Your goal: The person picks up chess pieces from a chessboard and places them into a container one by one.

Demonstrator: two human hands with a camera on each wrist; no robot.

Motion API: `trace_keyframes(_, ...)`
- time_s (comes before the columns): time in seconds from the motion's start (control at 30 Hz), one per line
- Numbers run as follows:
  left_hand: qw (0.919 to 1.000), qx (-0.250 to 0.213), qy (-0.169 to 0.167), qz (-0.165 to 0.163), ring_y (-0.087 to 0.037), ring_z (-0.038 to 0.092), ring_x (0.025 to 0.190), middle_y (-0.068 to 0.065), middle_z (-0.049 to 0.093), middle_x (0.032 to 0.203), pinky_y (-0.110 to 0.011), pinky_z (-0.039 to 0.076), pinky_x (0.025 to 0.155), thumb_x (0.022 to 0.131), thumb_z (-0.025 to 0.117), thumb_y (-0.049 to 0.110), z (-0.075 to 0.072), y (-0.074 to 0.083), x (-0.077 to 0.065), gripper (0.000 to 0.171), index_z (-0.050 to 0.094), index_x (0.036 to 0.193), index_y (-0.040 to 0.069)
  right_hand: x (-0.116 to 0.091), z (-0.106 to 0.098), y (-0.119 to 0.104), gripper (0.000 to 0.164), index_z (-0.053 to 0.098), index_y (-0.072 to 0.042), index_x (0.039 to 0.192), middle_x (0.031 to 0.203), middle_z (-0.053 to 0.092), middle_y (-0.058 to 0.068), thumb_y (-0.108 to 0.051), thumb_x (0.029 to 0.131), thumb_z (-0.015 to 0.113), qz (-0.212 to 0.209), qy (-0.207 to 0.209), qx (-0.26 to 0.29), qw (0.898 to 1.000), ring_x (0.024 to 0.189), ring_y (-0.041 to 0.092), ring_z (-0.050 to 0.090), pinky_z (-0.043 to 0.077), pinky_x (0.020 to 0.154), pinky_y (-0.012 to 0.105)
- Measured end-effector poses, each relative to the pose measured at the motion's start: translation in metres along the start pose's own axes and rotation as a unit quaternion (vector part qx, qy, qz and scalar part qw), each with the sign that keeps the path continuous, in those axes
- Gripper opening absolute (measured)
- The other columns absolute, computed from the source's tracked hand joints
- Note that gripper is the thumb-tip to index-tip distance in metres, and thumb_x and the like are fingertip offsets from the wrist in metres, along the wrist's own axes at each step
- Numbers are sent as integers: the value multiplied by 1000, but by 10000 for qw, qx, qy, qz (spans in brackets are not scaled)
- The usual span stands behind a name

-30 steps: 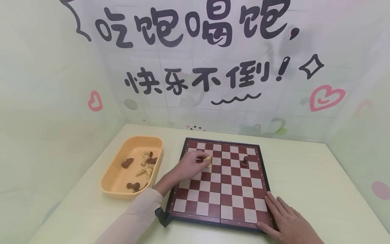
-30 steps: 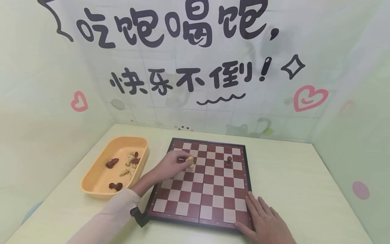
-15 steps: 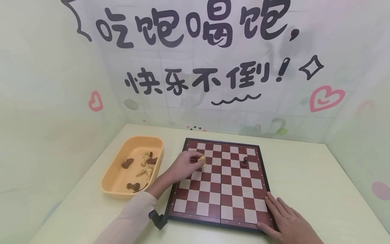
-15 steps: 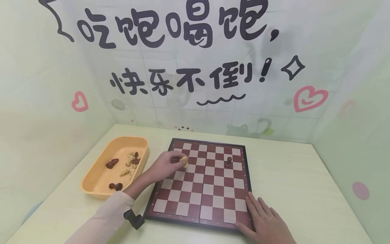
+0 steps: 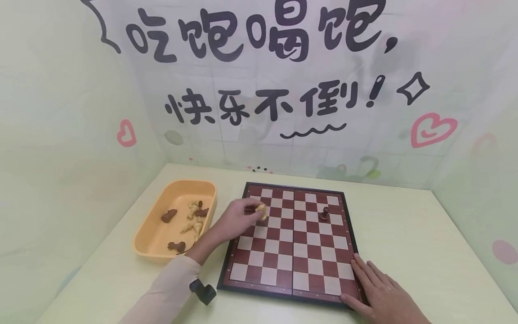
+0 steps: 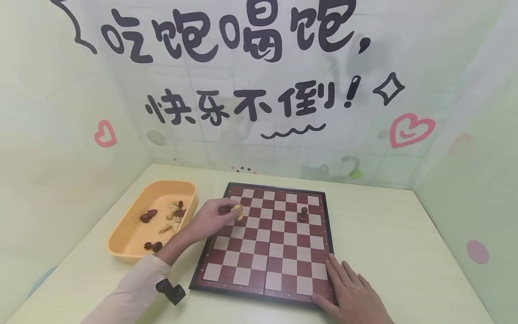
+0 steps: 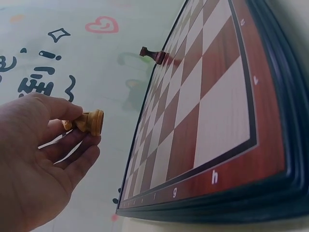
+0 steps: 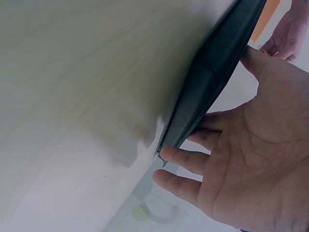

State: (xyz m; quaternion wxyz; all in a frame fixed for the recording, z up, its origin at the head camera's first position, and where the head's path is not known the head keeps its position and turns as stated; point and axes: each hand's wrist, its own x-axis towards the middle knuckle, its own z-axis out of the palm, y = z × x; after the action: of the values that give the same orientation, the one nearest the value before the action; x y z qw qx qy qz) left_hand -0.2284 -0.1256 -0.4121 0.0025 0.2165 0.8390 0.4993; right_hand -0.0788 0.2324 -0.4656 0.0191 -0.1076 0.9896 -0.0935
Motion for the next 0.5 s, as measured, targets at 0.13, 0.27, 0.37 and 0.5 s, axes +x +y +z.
trace_keyframes(0.13,9999,64,92,-14,-20,67,98,-6,70,105,-32,58,80,98,67,10,-5,-3,-1,25,71,120,0,1,-2,-2,98,45,0,151,156,40,18,-75,89,56,32,-53,5,10000,138,46,39,40,102,65)
trace_keyframes(0.27,9999,77,150,-8,-19,67,98,-4,71,106,-33,56,83,97,69,12,-11,-4,-2,27,71,121,0,1,-3,-3,99,46,1,150,156,41,19,-75,88,56,49,-116,-4,9999,138,46,40,39,103,65)
trace_keyframes(0.37,9998,12,204,25,-21,67,97,-4,72,105,-34,57,77,97,69,12,-16,-3,-4,26,71,119,0,1,-3,-2,99,46,1,150,156,41,19,-76,88,56,43,-115,-20,9999,138,46,40,39,103,65)
trace_keyframes(0.5,9996,-49,259,136,-26,68,98,-8,72,106,-32,57,71,96,69,10,-21,-2,-5,24,72,117,-3,1,-1,-1,99,47,1,149,155,42,19,-76,88,57,11,-49,-54,10000,137,46,41,40,102,65)
